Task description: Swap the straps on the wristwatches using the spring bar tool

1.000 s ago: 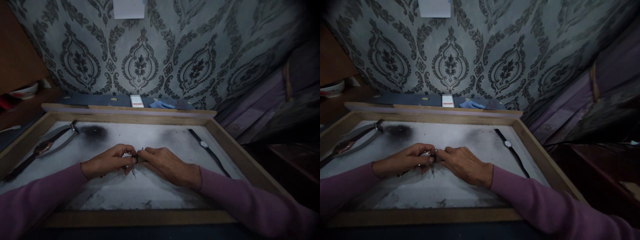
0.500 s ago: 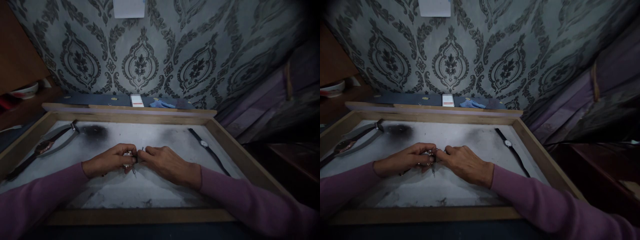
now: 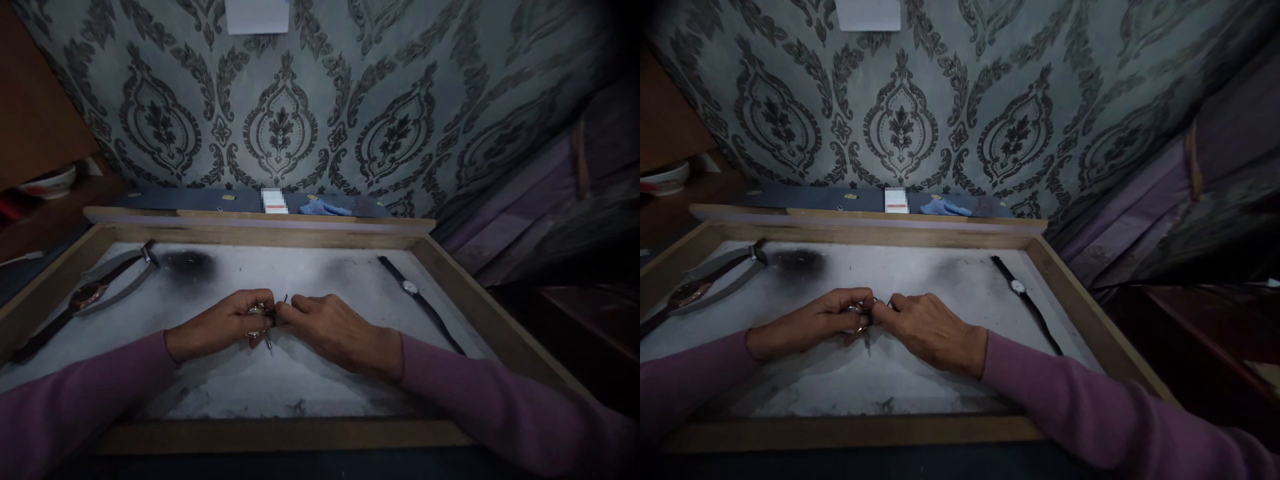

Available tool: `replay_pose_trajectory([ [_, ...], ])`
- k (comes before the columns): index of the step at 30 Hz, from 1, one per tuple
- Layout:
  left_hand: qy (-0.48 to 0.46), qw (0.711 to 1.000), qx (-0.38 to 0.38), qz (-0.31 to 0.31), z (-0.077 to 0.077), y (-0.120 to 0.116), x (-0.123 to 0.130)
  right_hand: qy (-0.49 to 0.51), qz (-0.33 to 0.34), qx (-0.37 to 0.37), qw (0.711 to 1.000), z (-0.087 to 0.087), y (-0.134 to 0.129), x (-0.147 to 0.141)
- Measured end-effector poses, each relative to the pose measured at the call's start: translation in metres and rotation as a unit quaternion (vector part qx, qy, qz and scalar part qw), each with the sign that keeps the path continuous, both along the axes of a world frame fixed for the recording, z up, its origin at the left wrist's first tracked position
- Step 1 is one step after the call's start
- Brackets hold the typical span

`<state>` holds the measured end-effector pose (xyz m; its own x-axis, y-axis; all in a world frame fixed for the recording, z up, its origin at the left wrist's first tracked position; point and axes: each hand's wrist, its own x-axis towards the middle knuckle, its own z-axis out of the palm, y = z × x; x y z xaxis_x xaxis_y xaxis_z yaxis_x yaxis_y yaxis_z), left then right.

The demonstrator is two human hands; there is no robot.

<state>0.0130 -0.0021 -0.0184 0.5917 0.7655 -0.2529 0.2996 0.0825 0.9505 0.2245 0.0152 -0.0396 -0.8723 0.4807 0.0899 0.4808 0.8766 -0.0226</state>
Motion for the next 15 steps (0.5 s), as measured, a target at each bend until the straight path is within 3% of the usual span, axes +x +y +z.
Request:
replay_pose_trajectory([
  [15, 0.002, 1.0, 0.02, -0.022, -0.0034, 0.0011, -0.0038, -0.006, 0.018, 0.008, 1.0, 0.0052, -0.0008, -0.0016],
])
